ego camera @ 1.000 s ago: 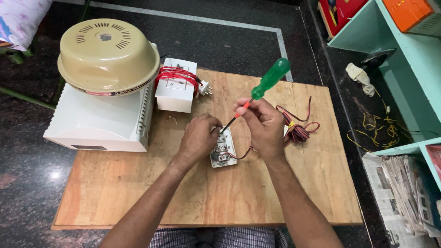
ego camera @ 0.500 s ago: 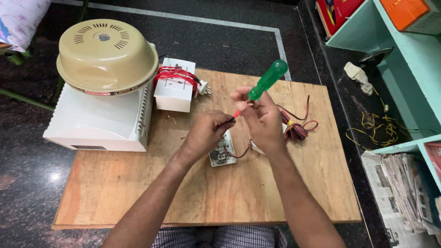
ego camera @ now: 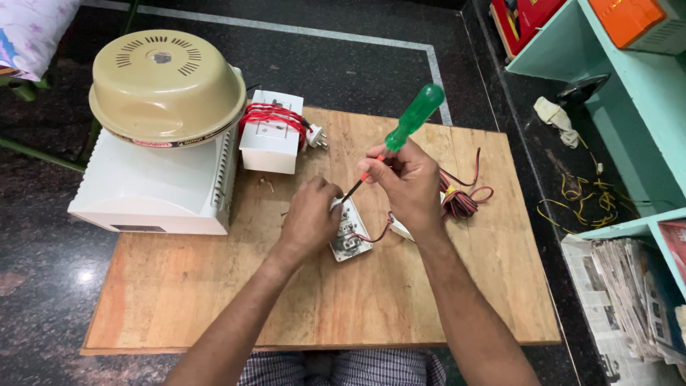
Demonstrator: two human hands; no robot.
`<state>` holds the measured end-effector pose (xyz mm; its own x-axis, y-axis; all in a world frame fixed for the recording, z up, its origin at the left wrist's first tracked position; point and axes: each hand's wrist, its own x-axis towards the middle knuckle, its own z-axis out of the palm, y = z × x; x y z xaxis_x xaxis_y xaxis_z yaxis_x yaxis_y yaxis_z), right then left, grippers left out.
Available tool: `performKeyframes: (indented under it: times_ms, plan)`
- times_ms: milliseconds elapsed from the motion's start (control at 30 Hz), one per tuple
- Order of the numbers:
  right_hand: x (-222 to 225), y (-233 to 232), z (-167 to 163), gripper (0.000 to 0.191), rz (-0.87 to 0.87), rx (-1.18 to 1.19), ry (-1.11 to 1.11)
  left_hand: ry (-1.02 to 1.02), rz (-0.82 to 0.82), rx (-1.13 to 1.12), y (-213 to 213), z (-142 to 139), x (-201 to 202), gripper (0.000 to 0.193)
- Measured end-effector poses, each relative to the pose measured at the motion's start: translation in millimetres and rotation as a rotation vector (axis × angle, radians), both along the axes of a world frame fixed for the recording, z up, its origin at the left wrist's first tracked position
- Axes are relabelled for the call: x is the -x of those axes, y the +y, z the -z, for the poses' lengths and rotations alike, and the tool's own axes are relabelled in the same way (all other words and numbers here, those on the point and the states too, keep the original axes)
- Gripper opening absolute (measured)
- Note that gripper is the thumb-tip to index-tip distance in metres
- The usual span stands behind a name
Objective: The person sits at a wooden board on a table and uses a screwdriver to open and work on an electrical switch and socket panel. They first handle a white socket box with a red cable, then unscrew and pry open a switch panel, manipulating its internal terminals and wiring throughout the clip.
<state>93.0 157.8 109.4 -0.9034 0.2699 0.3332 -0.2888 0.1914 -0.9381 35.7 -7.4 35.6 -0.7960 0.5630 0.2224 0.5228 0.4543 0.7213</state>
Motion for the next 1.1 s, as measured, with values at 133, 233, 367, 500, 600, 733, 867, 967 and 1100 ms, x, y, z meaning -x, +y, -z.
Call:
performKeyframes:
  times_ms: [133,233,367,500,600,733,867,967,1100]
  plan:
    - [-2,3,-1,0.018,-0.033,0.025,-0.043,0.081,-0.056,0.05,1,-2,-10,0.025]
    - [-8,5,-3,0.018,-0.051,-0.018,-0.041,0.123,-0.144,0.082,-6,0,-19,0.028]
    - [-10,3,-1,0.018,-0.067,-0.016,-0.024,0.043,-0.17,0.067,-6,10,-22,0.023]
    - [-9,6,2,0.013,-0.021,-0.057,-0.036,0.04,-0.174,-0.046,-3,18,-19,0.018]
    - [-8,9,5,0.016,-0.01,-0.024,-0.035,0.018,-0.183,-0.082,-1,21,-20,0.017]
    - [-4,9,9,0.022,-0.028,0.044,-0.017,-0.01,-0.185,-0.111,-3,19,-21,0.018]
    - [-7,7,8,0.021,-0.072,0.085,-0.05,-0.039,-0.193,-0.117,-7,12,-19,0.015]
    - [-11,5,8,0.014,-0.082,0.061,-0.058,-0.084,-0.187,-0.054,-4,6,-19,0.015]
    - [-9,2,11,0.018,-0.001,0.06,-0.029,0.027,-0.182,0.084,10,4,-18,0.015]
